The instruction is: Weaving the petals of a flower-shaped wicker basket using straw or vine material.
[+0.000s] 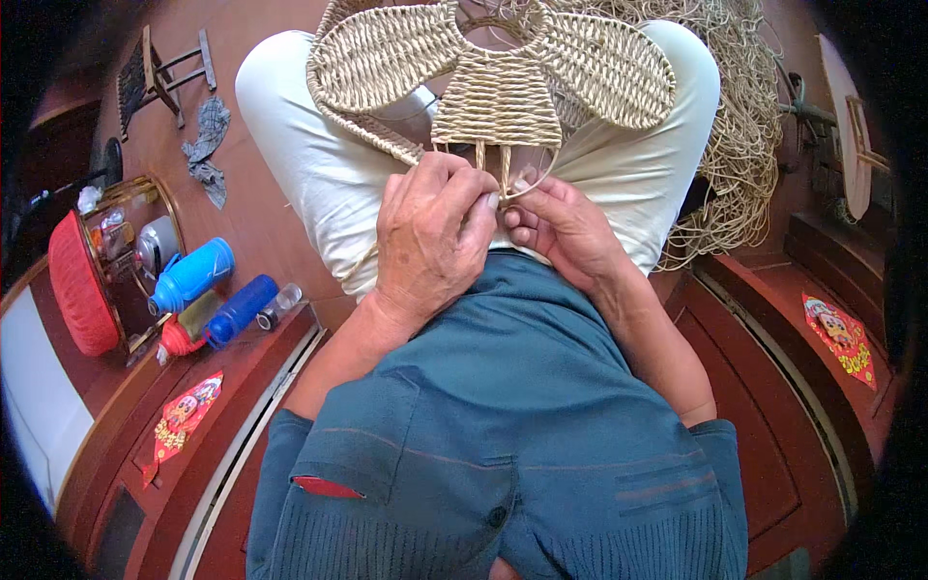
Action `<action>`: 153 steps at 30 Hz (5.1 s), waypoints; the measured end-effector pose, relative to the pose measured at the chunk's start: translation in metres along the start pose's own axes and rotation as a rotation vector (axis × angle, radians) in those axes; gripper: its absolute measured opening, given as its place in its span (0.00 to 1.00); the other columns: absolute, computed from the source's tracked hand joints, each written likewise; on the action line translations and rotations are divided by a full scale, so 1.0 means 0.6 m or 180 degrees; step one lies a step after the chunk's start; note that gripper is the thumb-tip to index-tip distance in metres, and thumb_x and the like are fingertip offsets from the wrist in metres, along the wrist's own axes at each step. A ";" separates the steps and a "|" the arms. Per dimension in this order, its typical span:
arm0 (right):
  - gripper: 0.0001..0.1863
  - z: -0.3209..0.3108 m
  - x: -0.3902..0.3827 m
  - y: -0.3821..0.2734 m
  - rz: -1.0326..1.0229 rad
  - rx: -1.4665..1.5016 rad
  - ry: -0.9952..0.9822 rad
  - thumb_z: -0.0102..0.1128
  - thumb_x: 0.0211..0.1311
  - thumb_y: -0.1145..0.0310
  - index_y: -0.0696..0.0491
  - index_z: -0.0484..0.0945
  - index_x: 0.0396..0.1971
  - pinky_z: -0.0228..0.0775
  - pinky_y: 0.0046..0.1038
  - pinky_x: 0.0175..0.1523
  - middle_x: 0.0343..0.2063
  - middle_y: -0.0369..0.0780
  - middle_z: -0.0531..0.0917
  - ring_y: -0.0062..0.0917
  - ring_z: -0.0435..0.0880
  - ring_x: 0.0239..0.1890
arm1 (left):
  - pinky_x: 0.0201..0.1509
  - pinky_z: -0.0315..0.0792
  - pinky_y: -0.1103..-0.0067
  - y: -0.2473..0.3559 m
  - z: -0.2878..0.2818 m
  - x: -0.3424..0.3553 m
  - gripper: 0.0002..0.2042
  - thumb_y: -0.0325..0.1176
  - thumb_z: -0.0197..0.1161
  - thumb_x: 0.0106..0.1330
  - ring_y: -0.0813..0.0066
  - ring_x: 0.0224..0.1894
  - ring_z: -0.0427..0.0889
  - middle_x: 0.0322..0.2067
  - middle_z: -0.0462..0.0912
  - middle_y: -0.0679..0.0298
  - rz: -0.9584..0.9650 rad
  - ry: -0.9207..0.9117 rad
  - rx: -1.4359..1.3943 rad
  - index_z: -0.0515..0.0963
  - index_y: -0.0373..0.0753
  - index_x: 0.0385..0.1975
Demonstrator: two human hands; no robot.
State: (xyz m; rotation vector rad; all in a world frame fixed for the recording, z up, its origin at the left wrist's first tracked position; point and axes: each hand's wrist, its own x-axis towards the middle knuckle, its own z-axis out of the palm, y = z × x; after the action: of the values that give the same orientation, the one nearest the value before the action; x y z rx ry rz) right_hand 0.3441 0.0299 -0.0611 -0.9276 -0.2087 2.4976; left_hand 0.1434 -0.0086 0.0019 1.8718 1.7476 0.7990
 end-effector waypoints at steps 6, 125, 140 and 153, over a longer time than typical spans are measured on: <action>0.12 0.006 -0.024 0.012 -0.0469 -0.0180 0.0084 0.62 0.82 0.67 0.56 0.83 0.56 0.82 0.23 0.52 0.48 0.35 0.88 0.18 0.87 0.48 | 0.48 0.70 0.67 -0.003 -0.014 0.002 0.06 0.26 0.71 0.65 0.59 0.44 0.84 0.39 0.83 0.62 0.0043 -0.0129 -0.0073 0.85 0.42 0.40; 0.13 0.101 0.016 0.035 -0.0874 -0.1313 0.1514 0.64 0.76 0.66 0.62 0.81 0.48 0.73 0.21 0.26 0.25 0.34 0.81 0.15 0.77 0.21 | 0.36 0.63 0.90 -0.025 -0.023 0.035 0.19 0.17 0.62 0.67 0.92 0.33 0.68 0.41 0.78 0.73 -0.1352 -0.0790 -0.1901 0.79 0.38 0.57; 0.11 0.095 0.014 0.037 -0.0832 -0.0953 0.1255 0.66 0.78 0.63 0.56 0.81 0.45 0.64 0.18 0.26 0.24 0.31 0.79 0.12 0.72 0.21 | 0.33 0.70 0.84 -0.026 -0.019 0.027 0.22 0.18 0.62 0.66 0.88 0.28 0.71 0.37 0.81 0.70 -0.0891 -0.0512 -0.1526 0.83 0.42 0.59; 0.09 0.082 0.015 0.022 -0.0665 -0.0920 0.0951 0.70 0.76 0.62 0.52 0.84 0.43 0.57 0.16 0.25 0.24 0.26 0.77 0.09 0.67 0.21 | 0.47 0.82 0.74 -0.028 -0.037 0.038 0.25 0.17 0.64 0.66 0.69 0.42 0.87 0.43 0.86 0.60 -0.0476 -0.0676 -0.1069 0.83 0.43 0.63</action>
State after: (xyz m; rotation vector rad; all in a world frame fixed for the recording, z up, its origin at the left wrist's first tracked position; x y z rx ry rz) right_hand 0.3016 0.0236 -0.0327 -1.3077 -0.5478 2.1404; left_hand 0.1165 0.0141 0.0093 1.5256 1.4966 0.7524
